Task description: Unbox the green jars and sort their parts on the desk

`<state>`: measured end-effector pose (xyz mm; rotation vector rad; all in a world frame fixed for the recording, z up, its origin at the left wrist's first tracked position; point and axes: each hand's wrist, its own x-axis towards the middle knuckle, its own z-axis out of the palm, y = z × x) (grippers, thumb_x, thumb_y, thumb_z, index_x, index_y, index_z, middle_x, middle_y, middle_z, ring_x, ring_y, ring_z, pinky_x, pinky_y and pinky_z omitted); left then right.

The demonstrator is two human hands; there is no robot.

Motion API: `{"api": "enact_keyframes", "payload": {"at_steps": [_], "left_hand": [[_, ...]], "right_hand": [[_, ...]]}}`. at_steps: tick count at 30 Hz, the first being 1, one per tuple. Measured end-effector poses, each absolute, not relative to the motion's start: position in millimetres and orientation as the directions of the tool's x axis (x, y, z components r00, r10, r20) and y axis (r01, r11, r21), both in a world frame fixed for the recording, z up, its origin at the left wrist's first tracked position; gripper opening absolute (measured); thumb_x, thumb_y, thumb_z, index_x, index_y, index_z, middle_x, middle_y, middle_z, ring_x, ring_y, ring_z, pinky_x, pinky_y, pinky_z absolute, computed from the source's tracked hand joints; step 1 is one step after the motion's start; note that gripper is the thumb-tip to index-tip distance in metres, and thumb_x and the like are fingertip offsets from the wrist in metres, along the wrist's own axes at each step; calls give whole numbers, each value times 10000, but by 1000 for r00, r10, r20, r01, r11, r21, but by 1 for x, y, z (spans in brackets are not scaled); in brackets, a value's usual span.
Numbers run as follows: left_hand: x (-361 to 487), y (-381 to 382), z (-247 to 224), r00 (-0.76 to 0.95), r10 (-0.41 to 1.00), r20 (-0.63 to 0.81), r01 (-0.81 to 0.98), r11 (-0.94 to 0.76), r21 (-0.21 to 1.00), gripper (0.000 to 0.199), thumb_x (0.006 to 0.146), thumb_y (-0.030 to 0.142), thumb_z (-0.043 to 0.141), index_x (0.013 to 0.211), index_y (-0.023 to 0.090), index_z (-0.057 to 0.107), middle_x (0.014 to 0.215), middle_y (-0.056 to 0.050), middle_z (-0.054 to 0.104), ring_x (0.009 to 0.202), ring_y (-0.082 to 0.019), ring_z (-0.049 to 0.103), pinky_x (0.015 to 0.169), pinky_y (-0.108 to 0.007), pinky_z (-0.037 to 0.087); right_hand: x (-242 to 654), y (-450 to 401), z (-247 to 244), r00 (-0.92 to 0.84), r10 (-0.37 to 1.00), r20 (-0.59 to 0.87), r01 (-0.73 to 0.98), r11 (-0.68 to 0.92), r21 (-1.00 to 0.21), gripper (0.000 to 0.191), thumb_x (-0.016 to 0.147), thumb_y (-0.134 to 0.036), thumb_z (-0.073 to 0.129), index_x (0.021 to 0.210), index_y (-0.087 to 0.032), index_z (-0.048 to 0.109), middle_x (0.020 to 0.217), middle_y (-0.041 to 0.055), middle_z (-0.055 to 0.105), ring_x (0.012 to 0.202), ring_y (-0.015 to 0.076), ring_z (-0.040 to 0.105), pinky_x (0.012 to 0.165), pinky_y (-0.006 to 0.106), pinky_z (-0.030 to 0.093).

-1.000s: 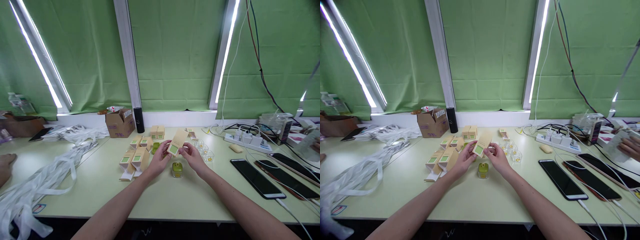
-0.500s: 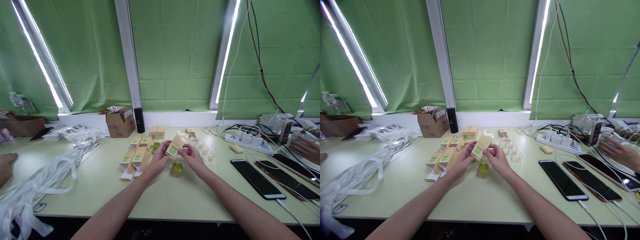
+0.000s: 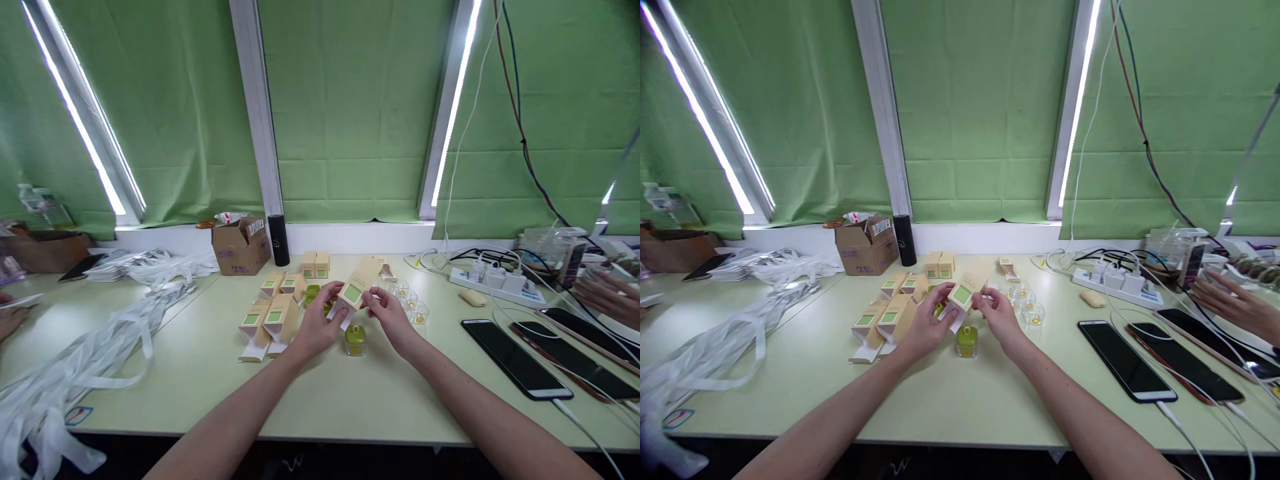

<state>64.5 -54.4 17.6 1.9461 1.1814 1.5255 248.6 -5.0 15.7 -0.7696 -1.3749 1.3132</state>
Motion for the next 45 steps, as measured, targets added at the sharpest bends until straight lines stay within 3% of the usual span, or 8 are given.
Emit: {"api": "enact_keyframes", "payload": {"at_steps": [6, 12, 17, 23, 27, 33, 38, 45], "left_hand": [[62, -56, 14, 91, 767, 635, 577, -561, 594, 400, 1010, 352, 560, 1387, 220, 535, 1331, -139, 663, 1196, -288, 621, 1025, -458, 501], [60, -55, 11, 84, 734, 673, 663, -546, 513, 394, 1065, 275, 366, 1414, 204, 535, 1320, -143, 670, 1203, -284, 612, 1038, -478, 482], [60, -51, 7, 52, 753, 656, 625, -537, 566, 371, 1002, 287, 538, 1367, 222, 562, 1300, -139, 680, 1158, -296, 640, 980, -468, 519], [62, -51, 6, 59, 799, 598, 438, -559, 704, 566, 912, 347, 717, 1425, 235, 506, 1391, -167, 617, 1124, -287, 678, 916, -422, 564], [65, -57, 14, 77, 843, 533, 281, -531, 799, 546, 957, 439, 662, 1428, 227, 482, 1306, -155, 665, 1100, -272, 690, 871, -373, 564], [65, -63, 26, 118, 893, 435, -39, -433, 900, 545, 978, 526, 605, 1420, 248, 451, 1168, -104, 724, 979, -229, 702, 873, -359, 543], [62, -62, 29, 27, 899, 438, 30, -439, 898, 543, 974, 593, 578, 1373, 228, 529, 1015, -73, 743, 986, -225, 668, 872, -339, 495], [61, -57, 27, -12, 903, 429, 100, -426, 899, 503, 960, 636, 571, 1169, 186, 650, 1022, -103, 758, 995, -236, 686, 873, -346, 503]], "right_hand": [[247, -4, 13, -251, 939, 237, -229, 180, -957, 595, 687, -733, 816, 963, -218, 702, 819, 49, 753, 780, 205, 625, 656, 300, 406], [247, -1, 11, -255, 938, 234, -230, 176, -957, 605, 706, -735, 795, 1005, -215, 718, 874, 45, 753, 674, 160, 542, 606, 291, 384], [244, -4, 12, -260, 930, 262, -226, 205, -952, 633, 687, -773, 782, 961, -205, 730, 873, 61, 741, 708, 183, 569, 611, 304, 418], [245, -8, 16, -326, 917, 228, -227, 158, -961, 665, 665, -834, 753, 836, -192, 750, 820, 87, 757, 752, 232, 640, 697, 351, 494], [248, -9, 16, -341, 918, 200, -252, 116, -961, 649, 706, -797, 759, 945, -193, 788, 960, 109, 796, 842, 265, 689, 759, 367, 521], [250, -8, 17, -307, 933, 189, -305, 91, -948, 584, 722, -745, 788, 931, -201, 786, 1012, 98, 803, 912, 274, 707, 807, 372, 543], [252, -7, 19, -236, 958, 161, -363, 66, -929, 578, 704, -699, 832, 1002, -207, 770, 1073, 104, 808, 942, 293, 743, 802, 388, 584], [252, -4, 16, -184, 971, 151, -357, 77, -931, 586, 688, -685, 845, 1006, -199, 761, 1074, 122, 811, 955, 334, 762, 781, 435, 623]]}}
